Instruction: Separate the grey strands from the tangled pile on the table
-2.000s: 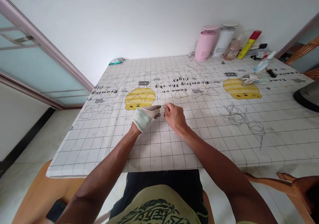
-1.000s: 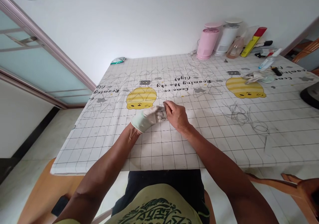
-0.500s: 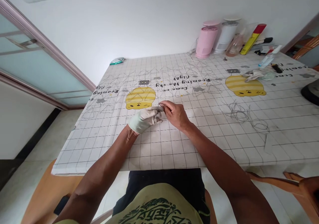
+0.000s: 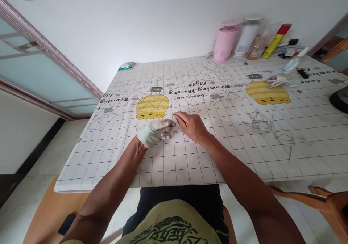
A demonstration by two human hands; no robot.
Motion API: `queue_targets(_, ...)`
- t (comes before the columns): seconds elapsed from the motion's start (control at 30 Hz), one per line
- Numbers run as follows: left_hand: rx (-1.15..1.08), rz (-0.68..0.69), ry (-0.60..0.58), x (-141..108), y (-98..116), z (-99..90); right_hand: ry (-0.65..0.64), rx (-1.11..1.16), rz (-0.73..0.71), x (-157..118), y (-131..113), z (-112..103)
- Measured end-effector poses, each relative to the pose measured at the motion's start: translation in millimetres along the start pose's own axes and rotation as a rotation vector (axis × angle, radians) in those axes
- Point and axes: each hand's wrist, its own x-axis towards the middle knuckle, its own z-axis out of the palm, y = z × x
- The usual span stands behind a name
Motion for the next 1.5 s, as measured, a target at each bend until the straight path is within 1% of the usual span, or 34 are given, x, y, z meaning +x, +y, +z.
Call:
queue_targets(0.1,0.049,0.045,0.049,-1.0,1.9,1.5,0.017,-0.059,0.01,0.0,0.2,-1.9)
queue_targets(0.2,0.086,0.078,0.122,-7.2,3.4,6.0,-0.009,-0.119,-0.017,0.0,0.8,-3.2)
queue_targets(0.33,0.142,0.051,0.172,-15.6,5.7,10.7,-0.043,-0.159,-0.062,-0.6,1.1,-3.0)
queue_targets(0.43,0.159,0.053,0.195,-14.9,6.3,10.3,-0.026,-0.168,-0.062,-0.6,0.7,-2.4)
queue_targets(0.5,0.153,0.094,0.243,-11.5,6.6,8.6,0.019,-0.147,-0.031,0.3,0.2,-2.9)
queue_targets(0.57,0.151,0.143,0.324,-8.4,7.3,6.1,0.096,-0.124,0.028,2.2,-0.3,-4.4)
queue_targets(0.67,0.199,0.222,0.512,-7.2,8.9,3.0,0.213,-0.107,0.132,5.5,-0.1,-7.0)
queue_targets(0.73,0.249,0.283,0.623,-8.2,9.0,3.0,0.258,-0.105,0.187,6.9,1.3,-8.1)
queue_targets(0.77,0.264,0.309,0.651,-8.5,8.4,4.1,0.273,-0.104,0.21,7.2,2.5,-8.4)
queue_targets(0.83,0.256,0.341,0.642,-7.6,5.8,8.9,0.301,-0.102,0.246,7.4,5.2,-8.5)
queue_targets(0.93,0.244,0.332,0.551,-3.0,-0.6,21.9,0.336,-0.107,0.265,6.8,8.3,-7.4)
queue_targets(1.0,0.261,0.332,0.524,0.4,-4.3,31.7,0.337,-0.138,0.253,6.1,8.5,-5.2)
queue_targets(1.07,0.241,0.361,0.549,2.0,-6.2,39.5,0.311,-0.171,0.237,4.7,6.8,-1.5)
queue_targets(1.13,0.191,0.402,0.58,1.6,-6.1,42.9,0.268,-0.182,0.226,2.8,3.7,3.1)
queue_targets(1.2,0.167,0.427,0.586,0.1,-5.0,41.4,0.226,-0.164,0.222,1.0,-0.1,6.8)
queue_targets(1.27,0.167,0.425,0.585,-0.9,-3.8,36.0,0.188,-0.14,0.219,-0.1,-3.9,7.9)
queue_targets(1.37,0.185,0.41,0.591,0.5,-2.6,25.3,0.125,-0.09,0.181,1.4,-8.7,3.4)
queue_targets(1.43,0.228,0.404,0.577,2.6,-1.6,19.2,0.067,-0.049,0.11,4.2,-10.8,-2.1)
queue_targets(1.5,0.287,0.392,0.543,4.3,-0.2,14.9,0.002,-0.02,0.007,7.0,-11.4,-7.0)
